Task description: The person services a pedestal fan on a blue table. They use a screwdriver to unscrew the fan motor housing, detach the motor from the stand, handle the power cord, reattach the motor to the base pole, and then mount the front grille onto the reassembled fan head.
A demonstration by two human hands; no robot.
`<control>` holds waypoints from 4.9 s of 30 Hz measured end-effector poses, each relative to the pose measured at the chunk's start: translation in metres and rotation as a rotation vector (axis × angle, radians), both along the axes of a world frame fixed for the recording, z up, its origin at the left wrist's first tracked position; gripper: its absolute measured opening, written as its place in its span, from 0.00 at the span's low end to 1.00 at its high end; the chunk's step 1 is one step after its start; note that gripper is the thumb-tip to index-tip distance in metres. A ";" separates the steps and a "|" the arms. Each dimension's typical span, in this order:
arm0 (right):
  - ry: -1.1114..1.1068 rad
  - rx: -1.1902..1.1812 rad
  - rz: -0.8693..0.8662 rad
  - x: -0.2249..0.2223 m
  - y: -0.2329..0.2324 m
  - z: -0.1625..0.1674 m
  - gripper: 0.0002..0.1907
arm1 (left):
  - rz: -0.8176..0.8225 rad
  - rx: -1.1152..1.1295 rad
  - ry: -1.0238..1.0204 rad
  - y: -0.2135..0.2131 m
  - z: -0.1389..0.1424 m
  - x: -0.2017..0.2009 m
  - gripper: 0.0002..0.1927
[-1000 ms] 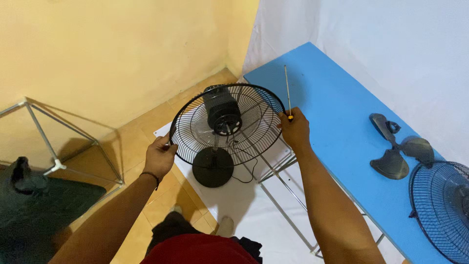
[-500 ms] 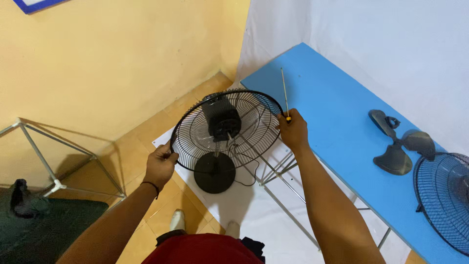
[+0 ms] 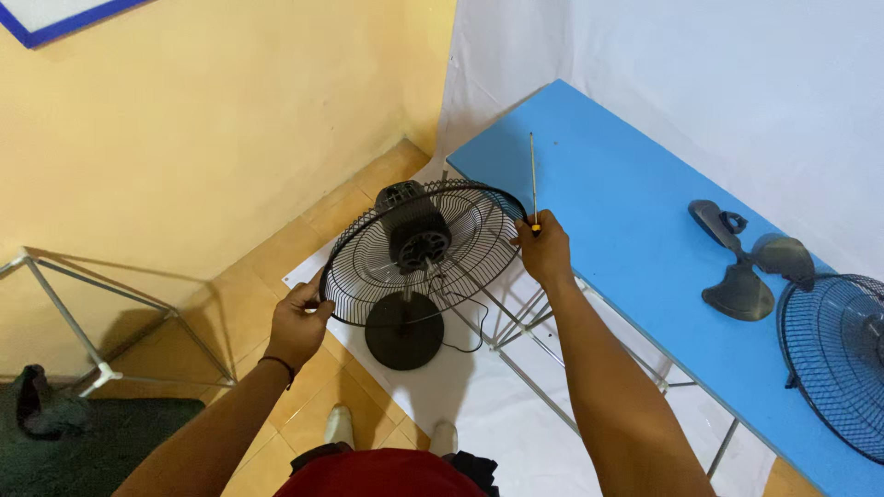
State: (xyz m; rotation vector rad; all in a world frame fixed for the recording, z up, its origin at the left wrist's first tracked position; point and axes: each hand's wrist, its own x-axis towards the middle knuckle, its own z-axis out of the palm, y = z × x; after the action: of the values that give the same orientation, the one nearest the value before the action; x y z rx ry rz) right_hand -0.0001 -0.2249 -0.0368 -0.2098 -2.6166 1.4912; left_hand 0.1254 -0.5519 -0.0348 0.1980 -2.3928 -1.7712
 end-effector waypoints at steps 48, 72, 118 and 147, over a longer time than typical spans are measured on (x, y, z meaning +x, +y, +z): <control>-0.023 -0.713 -0.392 0.075 -0.138 -0.058 0.13 | -0.431 0.161 -0.691 -0.025 -0.016 -0.138 0.46; 0.066 -1.084 -0.849 0.042 -0.205 -0.040 0.12 | -0.961 0.331 -1.124 0.039 -0.028 -0.271 0.38; 0.285 -1.048 -1.105 0.255 -0.056 -0.050 0.08 | -1.291 -0.044 -1.169 0.282 -0.033 -0.090 0.44; 0.564 -0.979 -1.610 0.307 0.062 -0.072 0.13 | -1.795 -0.149 -1.326 0.501 -0.061 -0.006 0.42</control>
State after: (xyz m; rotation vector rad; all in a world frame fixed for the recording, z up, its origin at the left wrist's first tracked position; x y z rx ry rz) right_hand 0.3069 -0.1628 -0.1092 -1.2687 -0.5052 1.4368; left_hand 0.1197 -0.0505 -0.0959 -2.0660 -4.1360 -2.0239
